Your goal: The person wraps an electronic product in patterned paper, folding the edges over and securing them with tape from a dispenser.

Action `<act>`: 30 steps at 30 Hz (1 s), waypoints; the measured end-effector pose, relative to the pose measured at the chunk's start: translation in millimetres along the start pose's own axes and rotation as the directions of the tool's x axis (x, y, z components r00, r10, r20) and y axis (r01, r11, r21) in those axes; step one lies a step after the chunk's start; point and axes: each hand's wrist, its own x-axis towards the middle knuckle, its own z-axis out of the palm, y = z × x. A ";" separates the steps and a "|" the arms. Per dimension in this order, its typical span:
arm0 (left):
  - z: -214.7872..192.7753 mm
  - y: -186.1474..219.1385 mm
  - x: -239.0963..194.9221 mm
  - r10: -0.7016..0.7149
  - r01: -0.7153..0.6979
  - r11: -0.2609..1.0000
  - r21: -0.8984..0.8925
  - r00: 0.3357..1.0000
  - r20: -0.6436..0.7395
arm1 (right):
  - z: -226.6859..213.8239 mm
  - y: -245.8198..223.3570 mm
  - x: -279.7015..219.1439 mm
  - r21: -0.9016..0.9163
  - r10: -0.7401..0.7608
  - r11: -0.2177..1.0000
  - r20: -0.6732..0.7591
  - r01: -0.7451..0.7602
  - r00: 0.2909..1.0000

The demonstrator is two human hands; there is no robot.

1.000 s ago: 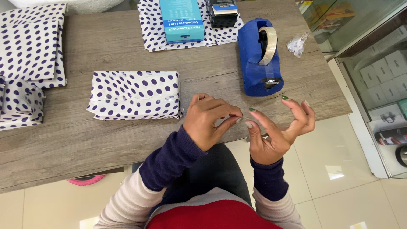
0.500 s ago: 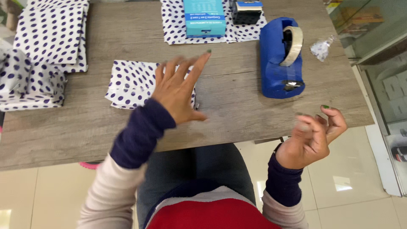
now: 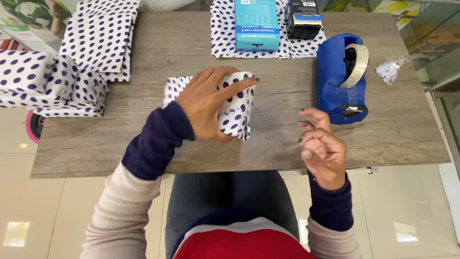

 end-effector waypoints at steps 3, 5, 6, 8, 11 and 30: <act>-5.4 8.0 -12.1 0.092 -0.111 0.989 -0.093 0.978 -0.190 | 14.5 -39.0 30.3 -0.095 -0.025 0.995 0.165 0.041 0.986; -3.0 14.5 -16.8 0.100 -0.132 0.985 -0.108 0.961 -0.257 | 25.1 -52.5 49.1 -0.136 -0.039 0.988 0.240 0.073 0.970; -1.9 17.8 -18.0 0.114 -0.161 0.979 -0.123 0.940 -0.322 | 30.0 -59.7 58.1 -0.178 -0.047 0.978 0.307 0.106 0.951; -8.0 28.1 -22.3 0.102 -0.171 0.973 -0.155 0.920 -0.378 | 38.5 -64.0 70.3 -0.202 -0.040 0.973 0.323 0.110 0.946; -7.5 33.7 -25.8 0.085 -0.187 0.963 -0.193 0.893 -0.442 | 44.3 -65.5 79.5 -0.204 -0.036 0.972 0.365 0.118 0.930; -2.4 46.4 -23.7 0.055 -0.191 0.954 -0.232 0.870 -0.490 | 70.6 -78.1 71.4 -0.516 -0.121 0.819 0.276 0.253 0.954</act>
